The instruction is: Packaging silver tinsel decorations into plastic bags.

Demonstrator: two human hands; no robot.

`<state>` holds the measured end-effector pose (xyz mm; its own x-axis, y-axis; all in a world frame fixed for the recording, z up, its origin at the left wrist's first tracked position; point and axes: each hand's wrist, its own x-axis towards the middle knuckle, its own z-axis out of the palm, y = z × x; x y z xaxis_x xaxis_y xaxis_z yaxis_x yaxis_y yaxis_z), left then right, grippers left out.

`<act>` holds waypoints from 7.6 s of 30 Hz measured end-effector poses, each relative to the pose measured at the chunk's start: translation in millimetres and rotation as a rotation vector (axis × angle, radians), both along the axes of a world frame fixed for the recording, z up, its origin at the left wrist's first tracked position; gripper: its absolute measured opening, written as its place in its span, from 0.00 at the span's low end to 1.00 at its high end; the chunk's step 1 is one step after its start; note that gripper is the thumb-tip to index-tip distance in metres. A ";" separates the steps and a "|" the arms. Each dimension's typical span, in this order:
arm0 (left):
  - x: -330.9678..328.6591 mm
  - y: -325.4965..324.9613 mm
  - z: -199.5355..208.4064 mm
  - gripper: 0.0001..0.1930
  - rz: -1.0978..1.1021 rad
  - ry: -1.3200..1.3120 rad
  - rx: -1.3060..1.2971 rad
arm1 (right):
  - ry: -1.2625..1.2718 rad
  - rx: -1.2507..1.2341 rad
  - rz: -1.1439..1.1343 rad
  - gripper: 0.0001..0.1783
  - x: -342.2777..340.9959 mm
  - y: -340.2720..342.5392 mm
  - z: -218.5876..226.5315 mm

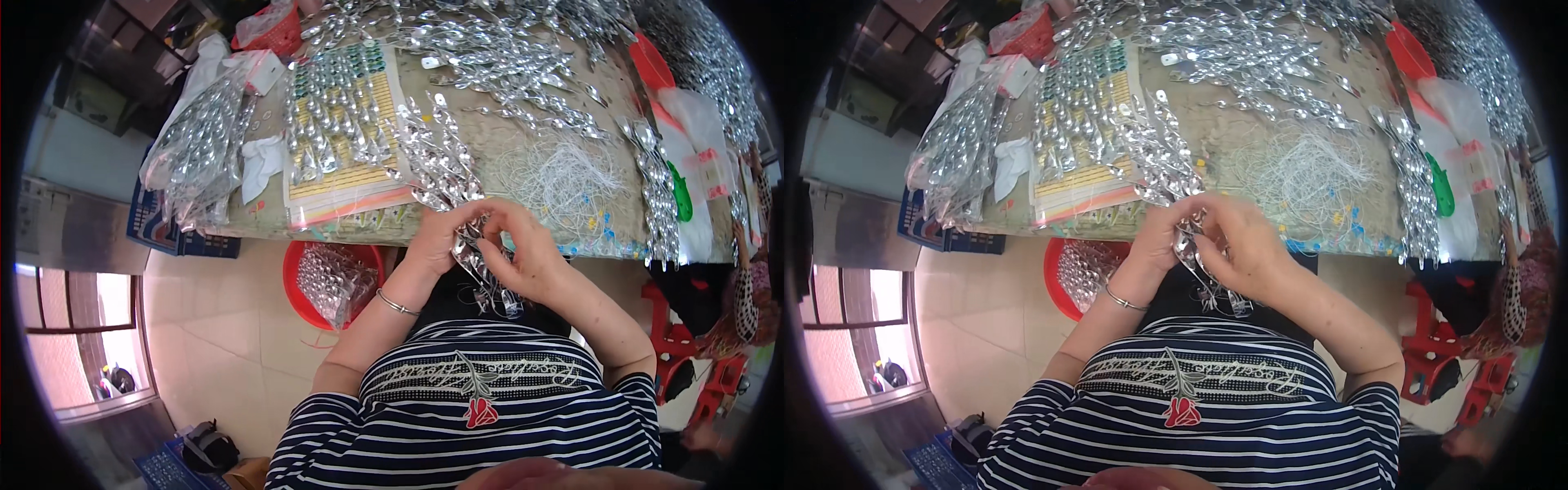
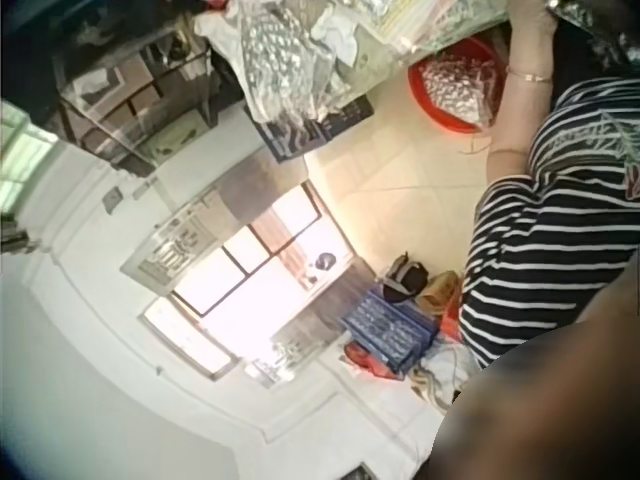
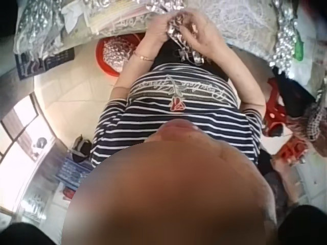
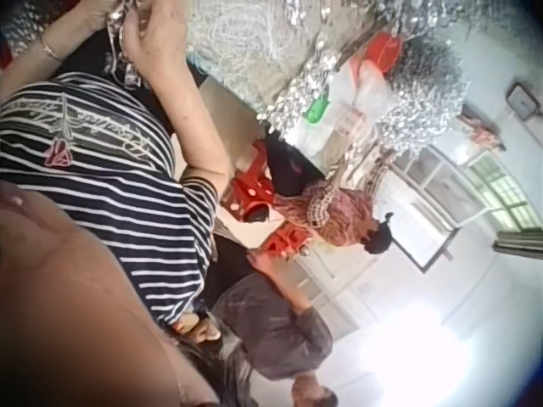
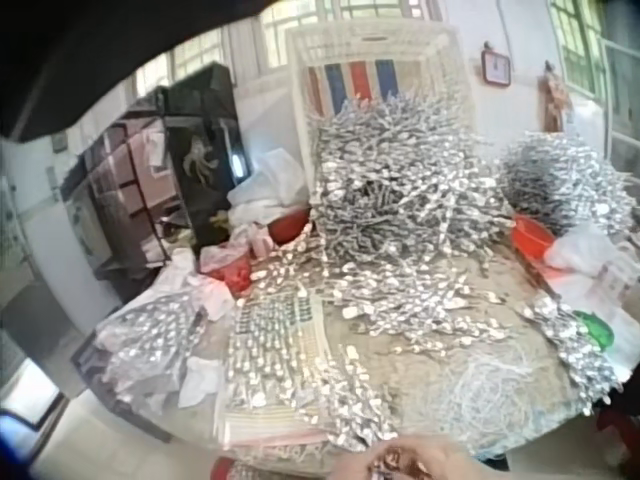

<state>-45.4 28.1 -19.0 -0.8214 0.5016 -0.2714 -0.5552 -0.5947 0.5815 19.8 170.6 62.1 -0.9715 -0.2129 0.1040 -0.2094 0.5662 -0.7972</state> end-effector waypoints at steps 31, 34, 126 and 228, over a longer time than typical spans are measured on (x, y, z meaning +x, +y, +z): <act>0.5 -7.6 31.3 0.20 -0.072 0.232 -0.299 | -0.445 -0.248 -0.098 0.34 -16.9 -15.7 -5.5; -3.8 -14.8 23.7 0.18 -0.096 0.258 -0.309 | -0.605 -0.394 0.059 0.24 -25.5 -13.6 -1.6; -10.5 -15.7 35.1 0.18 0.054 0.157 -0.227 | -0.475 -0.137 0.008 0.40 -50.7 -28.6 1.1; -41.1 -95.8 65.9 0.07 0.610 1.172 -1.275 | -0.823 -0.245 0.072 0.25 -64.7 9.7 5.8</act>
